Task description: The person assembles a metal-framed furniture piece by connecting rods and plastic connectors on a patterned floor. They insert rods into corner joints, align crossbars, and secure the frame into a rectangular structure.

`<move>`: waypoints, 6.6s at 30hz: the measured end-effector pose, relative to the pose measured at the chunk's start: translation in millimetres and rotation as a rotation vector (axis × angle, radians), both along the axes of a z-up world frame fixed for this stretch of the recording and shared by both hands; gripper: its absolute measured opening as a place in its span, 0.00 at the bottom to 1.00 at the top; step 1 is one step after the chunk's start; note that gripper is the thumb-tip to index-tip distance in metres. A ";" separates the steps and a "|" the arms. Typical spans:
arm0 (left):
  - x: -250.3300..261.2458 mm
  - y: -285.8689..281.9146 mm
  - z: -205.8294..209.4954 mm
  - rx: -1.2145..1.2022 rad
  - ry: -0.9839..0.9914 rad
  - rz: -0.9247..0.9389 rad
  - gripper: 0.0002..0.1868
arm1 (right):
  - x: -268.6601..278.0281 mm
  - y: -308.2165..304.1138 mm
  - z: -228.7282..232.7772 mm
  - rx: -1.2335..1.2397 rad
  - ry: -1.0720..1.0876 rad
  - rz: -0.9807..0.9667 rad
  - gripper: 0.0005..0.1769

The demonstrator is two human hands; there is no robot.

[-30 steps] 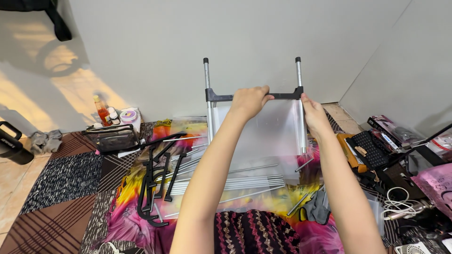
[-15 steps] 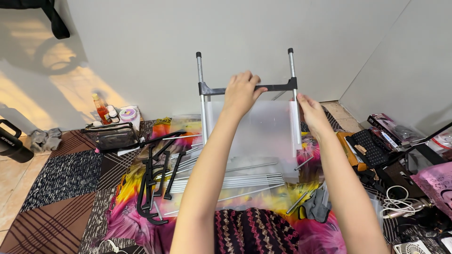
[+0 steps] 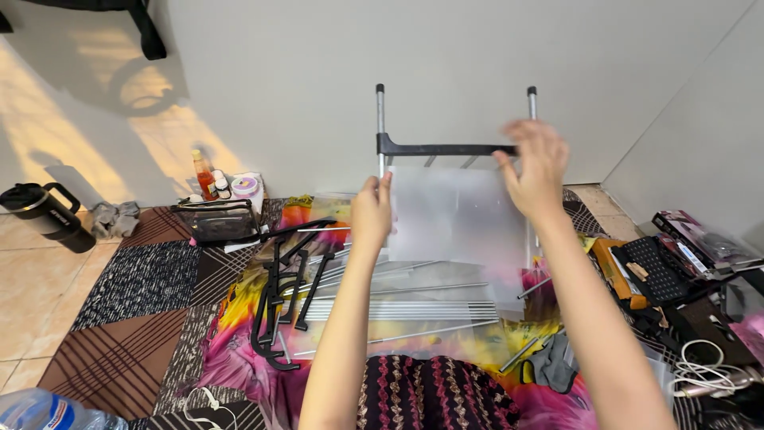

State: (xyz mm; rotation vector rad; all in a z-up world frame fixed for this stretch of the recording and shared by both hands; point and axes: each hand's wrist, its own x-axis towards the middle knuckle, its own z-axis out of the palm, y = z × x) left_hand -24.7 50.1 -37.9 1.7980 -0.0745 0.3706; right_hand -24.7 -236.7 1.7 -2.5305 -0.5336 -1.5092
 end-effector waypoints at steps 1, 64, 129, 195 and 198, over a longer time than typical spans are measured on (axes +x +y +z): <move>-2.3 -2.7 -2.1 -0.011 0.005 -0.017 0.27 | -0.6 6.6 7.8 -0.029 0.065 0.067 0.20; 82.1 -128.3 23.3 0.726 -0.675 0.126 0.14 | -32.0 -15.0 -46.3 0.523 0.434 -0.209 0.30; 20.2 4.1 7.6 0.324 -0.255 0.486 0.17 | 38.6 -47.8 -59.9 0.686 0.860 0.140 0.21; -105.1 44.6 31.3 0.780 0.014 0.037 0.20 | 86.2 -12.5 -9.5 1.387 0.801 0.633 0.13; -106.2 56.1 34.5 0.696 0.007 0.082 0.20 | 81.3 -10.4 -15.2 1.389 0.794 0.651 0.13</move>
